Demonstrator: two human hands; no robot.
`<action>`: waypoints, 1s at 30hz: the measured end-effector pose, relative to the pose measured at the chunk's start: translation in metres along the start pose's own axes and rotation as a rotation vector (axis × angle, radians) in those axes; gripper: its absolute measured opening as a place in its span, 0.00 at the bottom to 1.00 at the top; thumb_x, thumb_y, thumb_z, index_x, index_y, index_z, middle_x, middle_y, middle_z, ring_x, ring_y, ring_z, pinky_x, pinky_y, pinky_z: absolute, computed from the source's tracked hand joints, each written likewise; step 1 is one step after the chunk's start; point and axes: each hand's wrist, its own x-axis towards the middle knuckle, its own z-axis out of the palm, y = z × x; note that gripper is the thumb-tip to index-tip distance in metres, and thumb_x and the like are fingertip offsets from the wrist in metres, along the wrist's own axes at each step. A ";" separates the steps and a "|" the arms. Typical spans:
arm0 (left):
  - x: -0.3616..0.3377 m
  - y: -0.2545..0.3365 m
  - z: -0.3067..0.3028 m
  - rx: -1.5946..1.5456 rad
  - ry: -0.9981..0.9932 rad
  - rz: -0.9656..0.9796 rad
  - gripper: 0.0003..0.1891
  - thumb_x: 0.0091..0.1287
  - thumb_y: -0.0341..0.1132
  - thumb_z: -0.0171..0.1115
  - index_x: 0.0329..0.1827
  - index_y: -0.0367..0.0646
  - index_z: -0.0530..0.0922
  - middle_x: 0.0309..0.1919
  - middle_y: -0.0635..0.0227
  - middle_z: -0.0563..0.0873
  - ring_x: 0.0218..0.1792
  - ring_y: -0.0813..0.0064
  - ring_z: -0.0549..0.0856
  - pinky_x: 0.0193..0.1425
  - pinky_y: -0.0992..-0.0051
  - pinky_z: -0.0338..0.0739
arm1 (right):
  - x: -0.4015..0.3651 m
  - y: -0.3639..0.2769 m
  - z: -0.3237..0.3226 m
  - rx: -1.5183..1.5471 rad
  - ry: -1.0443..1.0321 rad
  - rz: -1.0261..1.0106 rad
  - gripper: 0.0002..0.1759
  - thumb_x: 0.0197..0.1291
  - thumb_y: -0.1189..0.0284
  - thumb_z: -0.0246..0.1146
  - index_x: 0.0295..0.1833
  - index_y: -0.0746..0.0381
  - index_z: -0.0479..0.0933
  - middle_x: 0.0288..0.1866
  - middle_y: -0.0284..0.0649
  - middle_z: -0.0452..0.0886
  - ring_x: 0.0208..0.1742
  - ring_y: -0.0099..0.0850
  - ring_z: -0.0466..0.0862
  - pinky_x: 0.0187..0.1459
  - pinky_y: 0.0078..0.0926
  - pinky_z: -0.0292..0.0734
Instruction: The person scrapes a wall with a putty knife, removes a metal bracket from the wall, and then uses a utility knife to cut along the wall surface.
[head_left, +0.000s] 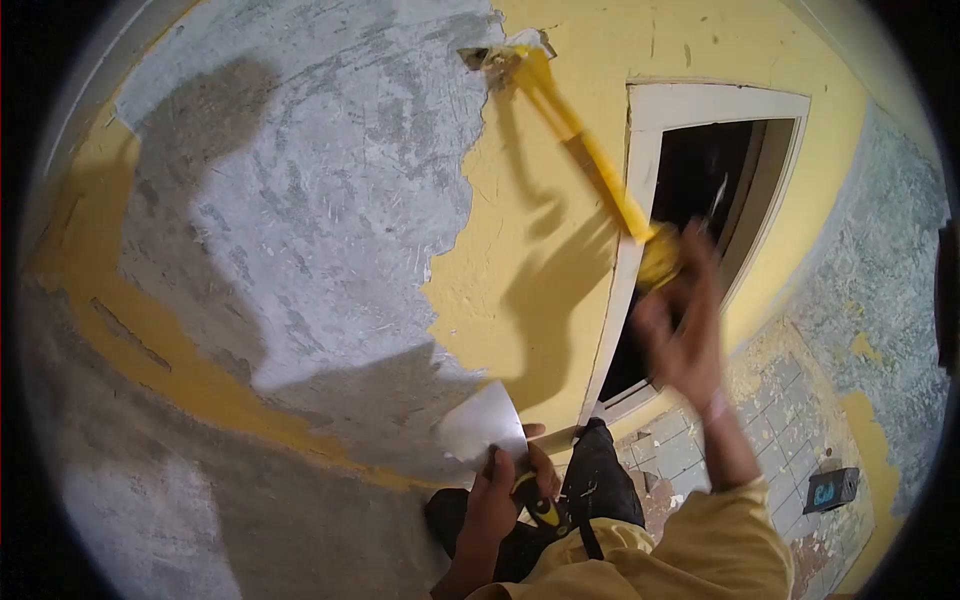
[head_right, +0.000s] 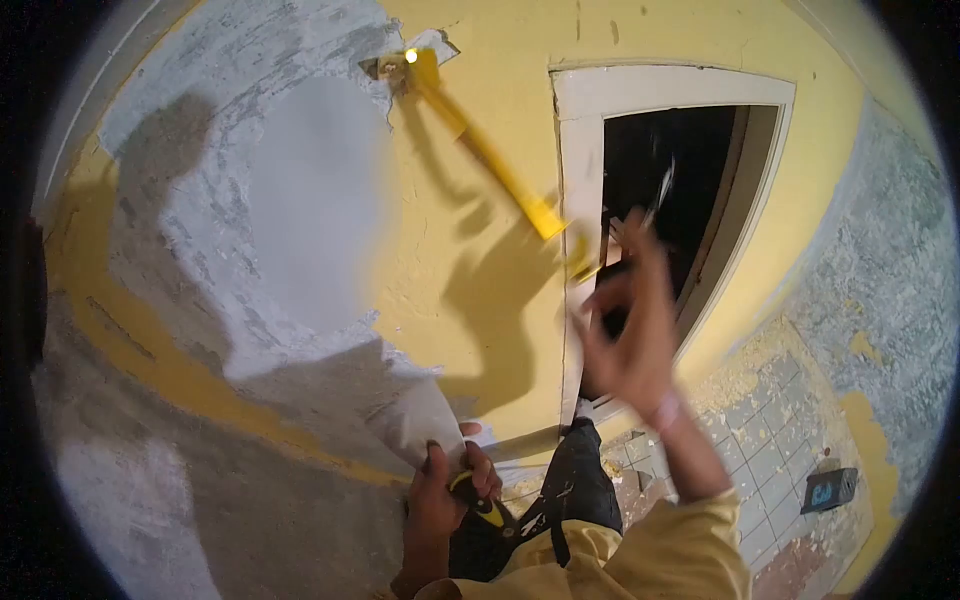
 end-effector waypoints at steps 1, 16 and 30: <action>0.004 -0.001 0.004 0.003 0.001 0.006 0.29 0.68 0.56 0.41 0.60 0.41 0.63 0.24 0.65 0.73 0.26 0.69 0.72 0.35 0.67 0.68 | -0.033 0.009 -0.004 -0.095 -0.246 -0.027 0.42 0.42 0.68 0.66 0.63 0.71 0.56 0.57 0.55 0.64 0.50 0.43 0.71 0.53 0.39 0.65; 0.037 0.044 0.065 1.216 -0.361 0.645 0.22 0.68 0.34 0.48 0.61 0.27 0.61 0.58 0.44 0.69 0.58 0.53 0.70 0.63 0.64 0.61 | -0.087 -0.024 -0.027 0.257 -0.616 0.082 0.34 0.50 0.72 0.66 0.61 0.73 0.62 0.42 0.54 0.77 0.39 0.42 0.82 0.41 0.30 0.75; 0.099 0.129 0.099 1.086 -0.112 0.263 0.33 0.66 0.57 0.49 0.53 0.29 0.68 0.42 0.55 0.81 0.43 0.68 0.83 0.43 0.73 0.76 | 0.022 -0.022 -0.021 -0.221 -0.239 -0.092 0.30 0.62 0.71 0.53 0.67 0.68 0.55 0.52 0.60 0.73 0.47 0.53 0.78 0.49 0.34 0.73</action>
